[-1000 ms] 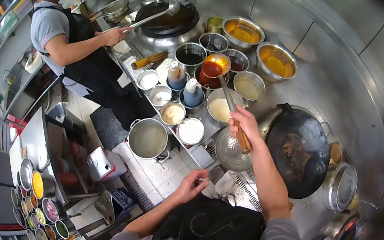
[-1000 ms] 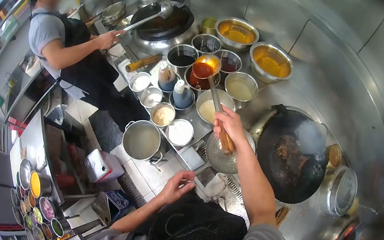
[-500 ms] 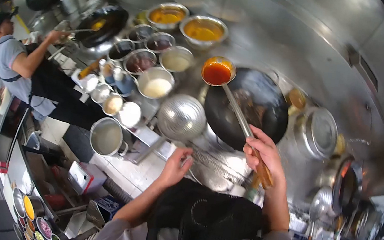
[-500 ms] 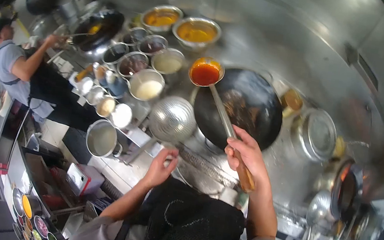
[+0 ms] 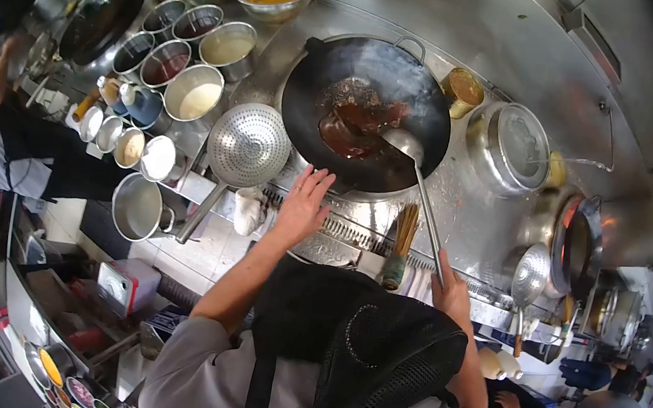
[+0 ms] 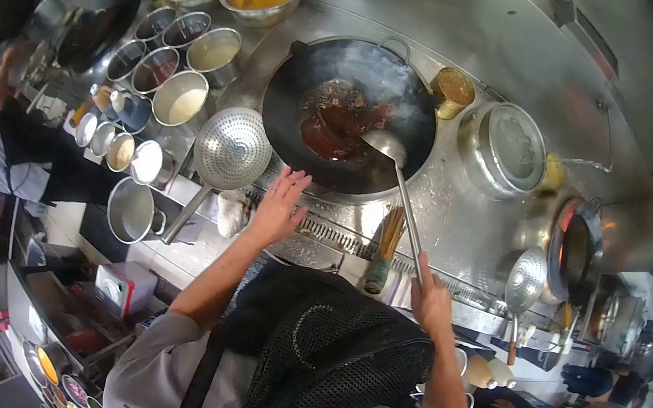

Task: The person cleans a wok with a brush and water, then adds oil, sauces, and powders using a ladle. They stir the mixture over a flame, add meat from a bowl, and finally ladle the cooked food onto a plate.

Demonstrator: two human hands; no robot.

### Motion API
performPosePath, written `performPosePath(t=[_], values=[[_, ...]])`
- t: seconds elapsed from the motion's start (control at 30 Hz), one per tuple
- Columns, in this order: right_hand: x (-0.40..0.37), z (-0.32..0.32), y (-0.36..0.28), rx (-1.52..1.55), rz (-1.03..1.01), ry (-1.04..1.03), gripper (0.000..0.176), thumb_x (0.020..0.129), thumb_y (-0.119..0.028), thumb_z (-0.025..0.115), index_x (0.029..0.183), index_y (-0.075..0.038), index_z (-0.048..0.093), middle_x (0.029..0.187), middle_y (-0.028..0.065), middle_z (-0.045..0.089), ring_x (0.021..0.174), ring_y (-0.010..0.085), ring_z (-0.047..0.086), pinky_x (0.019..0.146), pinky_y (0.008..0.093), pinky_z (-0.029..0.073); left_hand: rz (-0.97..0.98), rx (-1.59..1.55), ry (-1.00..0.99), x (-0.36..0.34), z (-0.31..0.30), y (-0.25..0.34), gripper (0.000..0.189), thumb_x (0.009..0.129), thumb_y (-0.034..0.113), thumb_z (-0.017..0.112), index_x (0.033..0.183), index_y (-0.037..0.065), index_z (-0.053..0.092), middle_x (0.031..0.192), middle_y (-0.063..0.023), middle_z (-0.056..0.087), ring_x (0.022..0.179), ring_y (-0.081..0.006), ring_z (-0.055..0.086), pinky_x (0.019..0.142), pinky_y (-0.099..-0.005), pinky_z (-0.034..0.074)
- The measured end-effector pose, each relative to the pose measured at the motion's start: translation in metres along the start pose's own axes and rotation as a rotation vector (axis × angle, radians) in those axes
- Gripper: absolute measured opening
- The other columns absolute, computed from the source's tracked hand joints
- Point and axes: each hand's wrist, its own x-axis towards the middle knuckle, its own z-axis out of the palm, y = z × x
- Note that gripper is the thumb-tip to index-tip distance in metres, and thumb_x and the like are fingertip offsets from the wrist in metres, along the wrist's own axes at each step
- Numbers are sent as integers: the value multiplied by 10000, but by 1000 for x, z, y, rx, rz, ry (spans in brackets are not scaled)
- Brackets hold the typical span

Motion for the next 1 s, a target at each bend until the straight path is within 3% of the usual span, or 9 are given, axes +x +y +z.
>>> performPosePath(t=[0.17, 0.3, 0.4, 0.5, 0.57, 0.63, 0.77, 0.83, 1.0], values=[[8, -17, -32, 108, 79, 4, 575, 877, -74, 625, 1419, -47, 434, 887, 290, 647, 778, 443, 642, 695, 455, 503, 16, -86, -21, 1, 0, 2, 635, 767, 97, 714, 1343, 18, 461, 1366, -191, 431, 1371, -445, 305, 1106, -504, 328], [43, -23, -65, 328, 348, 66, 558, 898, -115, 624, 1421, -50, 440, 782, 287, 614, 623, 368, 607, 614, 379, 483, 26, -135, -23, 0, -3, 4, 663, 764, 91, 717, 1362, 16, 439, 1381, -205, 408, 1370, -480, 278, 1103, -511, 324], [109, -26, -59, 202, 407, 157, 559, 897, -123, 612, 1422, -51, 435, 778, 284, 621, 648, 385, 629, 627, 398, 496, 10, -155, -60, 2, -6, 4, 694, 776, 84, 706, 1398, 21, 405, 1408, -200, 379, 1395, -467, 243, 1105, -522, 310], [191, -19, -8, 22, 334, 358, 558, 870, -109, 606, 1403, -51, 449, 865, 312, 645, 812, 445, 660, 731, 477, 518, 15, -169, -64, 2, -5, 4, 735, 766, 104, 716, 1411, 8, 378, 1422, -218, 363, 1394, -487, 228, 1113, -525, 301], [246, -25, 22, -160, 410, 289, 553, 853, -120, 606, 1381, -39, 465, 945, 325, 643, 904, 460, 644, 795, 511, 512, 6, -163, -83, 3, -9, 7, 743, 766, 105, 714, 1420, 13, 372, 1438, -213, 354, 1397, -481, 229, 1116, -524, 297], [298, -26, 94, -88, 322, 80, 603, 846, -130, 622, 1412, -31, 437, 875, 285, 676, 779, 412, 681, 698, 473, 533, -16, -153, -128, 4, -9, 9, 752, 766, 106, 712, 1428, 17, 367, 1453, -208, 344, 1401, -475, 229, 1119, -524, 294], [282, -38, 104, 103, 397, 11, 608, 850, -121, 600, 1430, -75, 422, 955, 292, 671, 841, 436, 663, 744, 522, 518, -28, -63, -128, -2, -10, 15, 764, 761, 107, 713, 1437, 25, 365, 1490, -208, 318, 1399, -473, 241, 1123, -521, 288], [239, -15, 124, -90, 387, 279, 660, 861, -134, 597, 1474, -122, 352, 979, 301, 662, 839, 433, 666, 746, 534, 514, -70, -55, -79, -2, -12, 24, 732, 787, 100, 711, 1432, 18, 376, 1506, -224, 289, 1417, -462, 222, 1112, -520, 293], [167, -20, 152, -119, 656, 368, 644, 908, -208, 549, 1495, -198, 285, 927, 290, 657, 865, 468, 649, 786, 555, 507, -156, -95, 47, -27, -6, 37, 664, 802, 71, 693, 1396, 0, 405, 1474, -276, 312, 1399, -487, 233, 1128, -532, 270]])
